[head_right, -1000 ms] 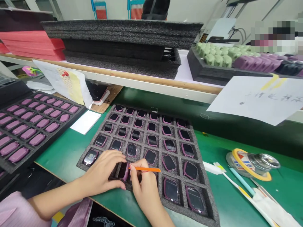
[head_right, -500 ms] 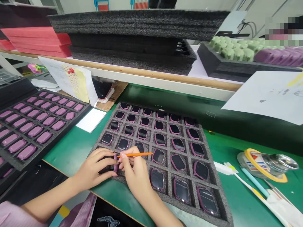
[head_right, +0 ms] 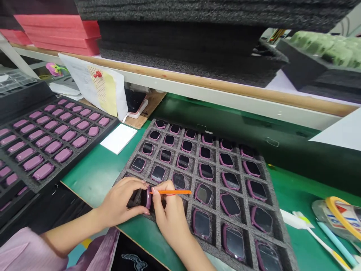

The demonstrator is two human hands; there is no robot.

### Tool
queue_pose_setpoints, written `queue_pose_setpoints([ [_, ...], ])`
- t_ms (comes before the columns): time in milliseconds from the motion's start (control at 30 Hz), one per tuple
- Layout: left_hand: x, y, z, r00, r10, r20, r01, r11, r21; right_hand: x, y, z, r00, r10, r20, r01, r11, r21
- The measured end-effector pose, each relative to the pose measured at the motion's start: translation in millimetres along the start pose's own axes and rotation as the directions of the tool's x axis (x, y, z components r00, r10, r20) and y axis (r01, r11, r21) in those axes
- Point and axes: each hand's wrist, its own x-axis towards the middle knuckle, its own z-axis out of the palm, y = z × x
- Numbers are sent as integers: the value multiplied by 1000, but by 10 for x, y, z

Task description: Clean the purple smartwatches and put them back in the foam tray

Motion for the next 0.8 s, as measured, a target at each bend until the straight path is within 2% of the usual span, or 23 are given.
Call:
queue_pose_setpoints([
  [133, 16, 35, -140, 999, -33, 13, 34, 999, -23, -16, -4, -2, 999, -19, -44, 19, 1000, 8],
  [267, 8, 58, -336, 964, -265, 9, 258, 944, 205, -40, -67, 29, 988, -12, -156, 17, 1000, 27],
  [333, 12, 59, -389, 938, -343, 48, 316, 906, 282, -26, -120, 92, 992, 1, -129, 4, 999, 37],
  [467, 58, 37, -381, 914, -397, 88, 352, 881, 315, 34, -185, 289, 994, 110, 30, -113, 980, 166],
  [567, 76, -27, -325, 907, -415, 78, 385, 888, 250, 52, -156, 390, 985, 169, 17, -169, 957, 235],
  [700, 38, -136, -262, 929, -370, 27, 367, 927, 83, 34, -67, 400, 983, 186, -5, -181, 962, 204],
  [800, 6, -187, -242, 928, -372, 14, 372, 928, 24, 22, -31, 383, 982, 189, 0, -186, 967, 172],
])
